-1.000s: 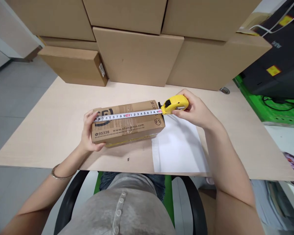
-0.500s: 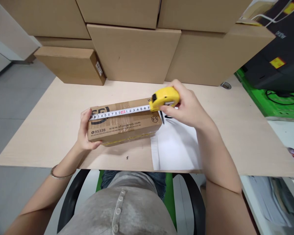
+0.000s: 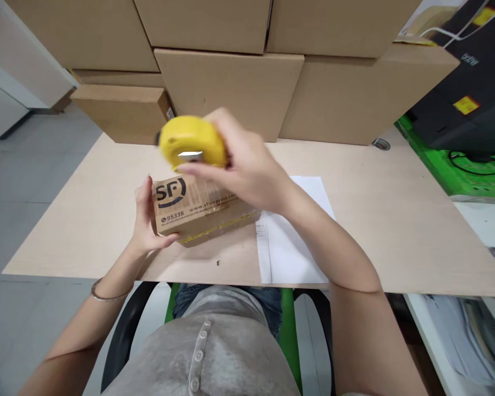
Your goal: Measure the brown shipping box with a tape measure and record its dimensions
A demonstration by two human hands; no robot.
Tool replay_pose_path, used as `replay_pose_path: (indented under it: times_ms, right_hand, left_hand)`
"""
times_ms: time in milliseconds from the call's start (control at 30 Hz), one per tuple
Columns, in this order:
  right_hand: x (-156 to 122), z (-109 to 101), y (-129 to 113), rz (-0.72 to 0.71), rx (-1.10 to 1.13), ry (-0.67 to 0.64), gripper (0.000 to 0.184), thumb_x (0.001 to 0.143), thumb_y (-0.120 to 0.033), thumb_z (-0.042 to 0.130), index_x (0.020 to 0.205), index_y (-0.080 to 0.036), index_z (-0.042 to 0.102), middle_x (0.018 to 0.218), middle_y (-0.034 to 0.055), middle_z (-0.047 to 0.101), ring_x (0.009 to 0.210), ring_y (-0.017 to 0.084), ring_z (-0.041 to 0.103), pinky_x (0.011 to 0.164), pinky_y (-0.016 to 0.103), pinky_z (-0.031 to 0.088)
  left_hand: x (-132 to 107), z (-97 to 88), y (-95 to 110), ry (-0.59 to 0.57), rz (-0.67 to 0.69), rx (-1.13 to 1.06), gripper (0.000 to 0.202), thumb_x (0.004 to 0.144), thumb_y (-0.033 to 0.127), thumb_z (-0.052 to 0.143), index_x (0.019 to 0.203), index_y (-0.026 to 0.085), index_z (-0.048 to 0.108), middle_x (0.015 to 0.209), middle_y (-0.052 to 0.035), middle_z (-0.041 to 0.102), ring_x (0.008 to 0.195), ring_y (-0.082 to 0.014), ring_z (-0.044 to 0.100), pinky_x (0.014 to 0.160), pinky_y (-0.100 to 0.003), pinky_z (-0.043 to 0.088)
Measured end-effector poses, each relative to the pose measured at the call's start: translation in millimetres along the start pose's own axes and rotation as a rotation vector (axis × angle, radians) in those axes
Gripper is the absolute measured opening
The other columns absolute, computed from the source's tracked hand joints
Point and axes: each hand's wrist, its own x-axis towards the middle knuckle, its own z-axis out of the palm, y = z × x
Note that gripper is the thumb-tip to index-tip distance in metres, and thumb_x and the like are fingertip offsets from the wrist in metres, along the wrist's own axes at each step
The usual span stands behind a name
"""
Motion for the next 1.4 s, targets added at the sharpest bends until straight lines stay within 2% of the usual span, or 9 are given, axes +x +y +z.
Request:
replay_pose_path:
  times_ms: [167, 233, 400, 500, 600, 733, 967, 1133, 1400]
  right_hand:
    - [-31, -28, 32, 0.204, 0.182, 0.391, 0.042, 0.088, -0.052, 0.084, 0.099, -0.029, 0.05, 0.1, -0.001, 0.07, 0.068, 0.014, 0.067, 0.057, 0.029, 0.05]
    - [-37, -32, 49, 0.262, 0.193, 0.391, 0.046, 0.084, -0.055, 0.087, 0.095, -0.029, 0.05, 0.096, -0.0007, 0.07, 0.066, 0.015, 0.067, 0.054, 0.03, 0.049]
    - [-31, -26, 70, 0.268, 0.168, 0.246, 0.047, 0.082, -0.062, 0.086, 0.096, -0.03, 0.055, 0.093, -0.001, 0.069, 0.069, 0.017, 0.066, 0.062, 0.033, 0.056]
    - [-11, -15, 68, 0.173, 0.173, 0.134, 0.046, 0.082, -0.062, 0.085, 0.103, -0.03, 0.06, 0.099, -0.0004, 0.07, 0.081, 0.019, 0.068, 0.072, 0.035, 0.06]
    - [15, -1, 66, 0.057, 0.151, 0.001, 0.045, 0.081, -0.057, 0.088, 0.106, -0.029, 0.063, 0.101, -0.0003, 0.069, 0.091, 0.02, 0.068, 0.082, 0.037, 0.06]
    - [45, 18, 68, -0.067, 0.111, -0.124, 0.044, 0.084, -0.055, 0.085, 0.107, -0.026, 0.062, 0.098, -0.0007, 0.067, 0.091, 0.021, 0.065, 0.084, 0.038, 0.057]
    - [58, 31, 68, -0.103, -0.052, -0.162, 0.038, 0.09, -0.051, 0.079, 0.107, -0.025, 0.058, 0.094, -0.0014, 0.069, 0.084, 0.019, 0.061, 0.079, 0.036, 0.052]
    - [56, 32, 61, -0.05, -0.103, -0.221, 0.037, 0.088, -0.049, 0.082, 0.105, -0.025, 0.059, 0.089, -0.0019, 0.07, 0.079, 0.019, 0.061, 0.076, 0.035, 0.05]
    - [29, -25, 86, 0.06, 0.03, -0.128, 0.048, 0.077, -0.055, 0.091, 0.1, -0.024, 0.063, 0.092, 0.0011, 0.067, 0.081, 0.02, 0.062, 0.069, 0.034, 0.052]
  left_hand:
    - [-11, 15.8, 50, 0.201, 0.033, 0.279, 0.122, 0.05, 0.088, 0.088, 0.154, 0.036, 0.053, 0.128, -0.0092, 0.044, 0.126, -0.0362, 0.049, 0.11, -0.06, 0.049]
    - [-19, 23.6, 70, 0.245, 0.119, 0.399, 0.115, 0.052, 0.088, 0.088, 0.15, 0.035, 0.058, 0.121, -0.0081, 0.043, 0.112, -0.0308, 0.052, 0.097, -0.052, 0.054]
    - [-22, 30.4, 98, 0.106, 0.267, 0.36, 0.098, 0.077, 0.096, 0.06, 0.151, 0.031, 0.061, 0.105, -0.0065, 0.045, 0.092, -0.0257, 0.053, 0.082, -0.045, 0.054]
    - [0, 33.6, 91, 0.199, 0.105, 0.263, 0.09, 0.085, 0.084, 0.066, 0.158, 0.035, 0.049, 0.126, -0.0109, 0.051, 0.117, -0.0326, 0.056, 0.1, -0.053, 0.055]
    - [27, 40.3, 69, 0.11, -0.169, 0.118, 0.112, 0.082, 0.07, 0.08, 0.171, 0.035, 0.021, 0.163, -0.0158, 0.038, 0.154, -0.0399, 0.038, 0.126, -0.062, 0.037]
    - [44, 45.0, 45, -0.007, -0.379, -0.129, 0.114, 0.086, 0.068, 0.078, 0.174, 0.035, 0.013, 0.178, -0.0138, 0.021, 0.167, -0.0395, 0.021, 0.137, -0.059, 0.021]
    - [48, 45.5, 43, -0.114, -0.297, -0.254, 0.107, 0.09, 0.066, 0.075, 0.173, 0.039, 0.014, 0.182, -0.0083, 0.021, 0.168, -0.0398, 0.022, 0.138, -0.06, 0.02]
    - [52, 50.3, 38, -0.112, -0.281, -0.273, 0.095, 0.091, 0.07, 0.07, 0.17, 0.04, 0.026, 0.174, -0.0062, 0.036, 0.164, -0.0408, 0.027, 0.136, -0.059, 0.024]
    - [49, 44.8, 26, -0.13, -0.18, -0.168, 0.085, 0.098, 0.069, 0.059, 0.171, 0.043, 0.026, 0.167, -0.0072, 0.04, 0.159, -0.0387, 0.028, 0.134, -0.061, 0.021]
